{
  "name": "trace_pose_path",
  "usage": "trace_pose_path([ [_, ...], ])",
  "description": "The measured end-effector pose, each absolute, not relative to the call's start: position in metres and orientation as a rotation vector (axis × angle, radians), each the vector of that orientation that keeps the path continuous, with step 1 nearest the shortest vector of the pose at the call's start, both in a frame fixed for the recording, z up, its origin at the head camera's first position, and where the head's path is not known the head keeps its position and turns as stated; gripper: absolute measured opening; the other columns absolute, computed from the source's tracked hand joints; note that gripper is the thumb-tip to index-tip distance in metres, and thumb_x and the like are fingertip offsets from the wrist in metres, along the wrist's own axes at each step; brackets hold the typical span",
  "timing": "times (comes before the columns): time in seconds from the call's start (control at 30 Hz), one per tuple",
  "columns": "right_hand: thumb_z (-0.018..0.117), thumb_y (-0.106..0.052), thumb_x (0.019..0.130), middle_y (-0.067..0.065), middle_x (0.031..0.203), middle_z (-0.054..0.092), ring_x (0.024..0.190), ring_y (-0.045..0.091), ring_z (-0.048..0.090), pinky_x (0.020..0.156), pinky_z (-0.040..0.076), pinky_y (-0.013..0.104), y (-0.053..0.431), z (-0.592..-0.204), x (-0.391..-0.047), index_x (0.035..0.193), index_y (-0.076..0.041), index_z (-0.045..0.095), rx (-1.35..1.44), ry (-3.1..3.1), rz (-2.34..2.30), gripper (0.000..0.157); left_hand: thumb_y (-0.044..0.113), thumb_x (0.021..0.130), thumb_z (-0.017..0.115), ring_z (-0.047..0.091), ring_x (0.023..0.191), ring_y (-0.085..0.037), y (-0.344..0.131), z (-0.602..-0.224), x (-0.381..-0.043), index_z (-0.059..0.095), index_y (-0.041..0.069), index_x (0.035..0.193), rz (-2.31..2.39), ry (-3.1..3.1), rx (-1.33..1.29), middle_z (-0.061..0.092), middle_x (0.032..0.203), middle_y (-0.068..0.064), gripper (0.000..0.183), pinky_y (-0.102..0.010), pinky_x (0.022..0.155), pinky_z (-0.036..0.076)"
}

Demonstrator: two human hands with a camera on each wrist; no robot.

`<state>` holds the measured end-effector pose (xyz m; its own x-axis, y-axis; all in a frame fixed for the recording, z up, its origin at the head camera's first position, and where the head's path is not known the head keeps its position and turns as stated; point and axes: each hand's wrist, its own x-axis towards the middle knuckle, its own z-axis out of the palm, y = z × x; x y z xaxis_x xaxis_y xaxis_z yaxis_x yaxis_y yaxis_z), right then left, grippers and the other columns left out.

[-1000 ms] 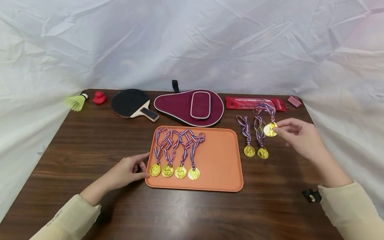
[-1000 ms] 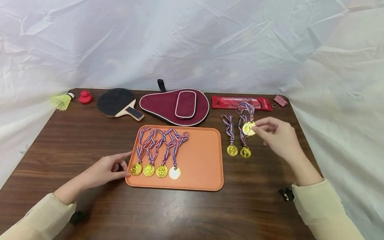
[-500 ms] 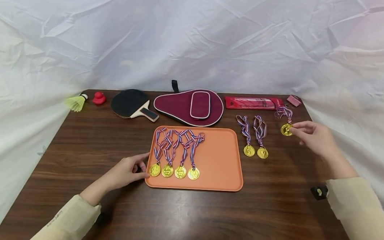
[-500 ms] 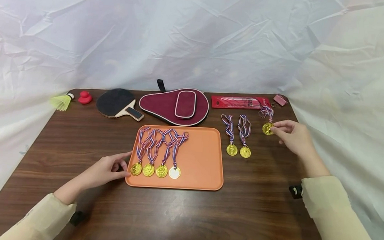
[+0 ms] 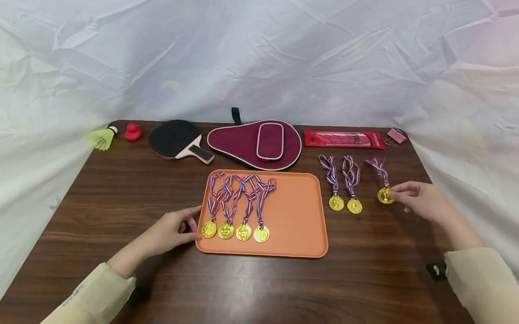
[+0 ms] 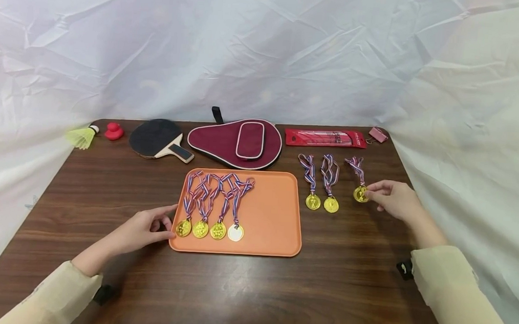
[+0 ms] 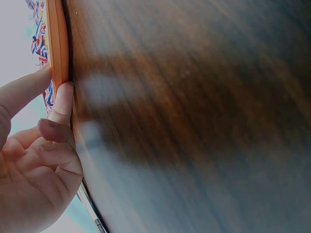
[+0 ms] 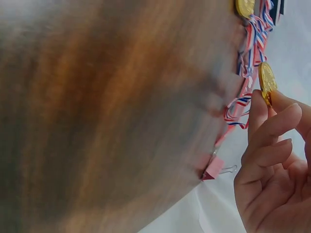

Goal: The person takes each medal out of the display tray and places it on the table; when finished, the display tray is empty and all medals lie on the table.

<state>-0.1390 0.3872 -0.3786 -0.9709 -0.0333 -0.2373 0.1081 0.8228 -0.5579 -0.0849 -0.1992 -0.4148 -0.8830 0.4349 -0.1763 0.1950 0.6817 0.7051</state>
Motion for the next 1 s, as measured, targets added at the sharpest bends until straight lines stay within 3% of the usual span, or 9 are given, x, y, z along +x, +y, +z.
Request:
trace_pose_path([
  [0.5,0.060,-0.042,0.083,0.009,0.086,0.066,0.061,0.016,0.057,0.056,0.041,0.029,0.377,-0.397,-0.130,0.108,0.001,0.058,0.105,2.635,-0.904,0.050,0.024,0.077,0.070,0.045,0.057,-0.010,-0.200,-0.418,-0.085,0.038,0.003,0.134,1.021,2.571,0.516,0.056,0.076,0.006,0.068,-0.023,0.049,0.037],
  [1.0,0.061,-0.047,0.081,0.008,0.085,0.067,0.063,0.017,0.056,0.058,0.037,0.031,0.378,-0.402,-0.131,0.106,-0.001,0.061,0.184,2.695,-0.839,0.052,0.023,0.078,0.070,0.045,0.057,-0.010,-0.200,-0.415,-0.085,0.038,0.003,0.134,1.020,2.569,0.506,0.056,0.076,0.006,0.068,-0.023,0.049,0.037],
])
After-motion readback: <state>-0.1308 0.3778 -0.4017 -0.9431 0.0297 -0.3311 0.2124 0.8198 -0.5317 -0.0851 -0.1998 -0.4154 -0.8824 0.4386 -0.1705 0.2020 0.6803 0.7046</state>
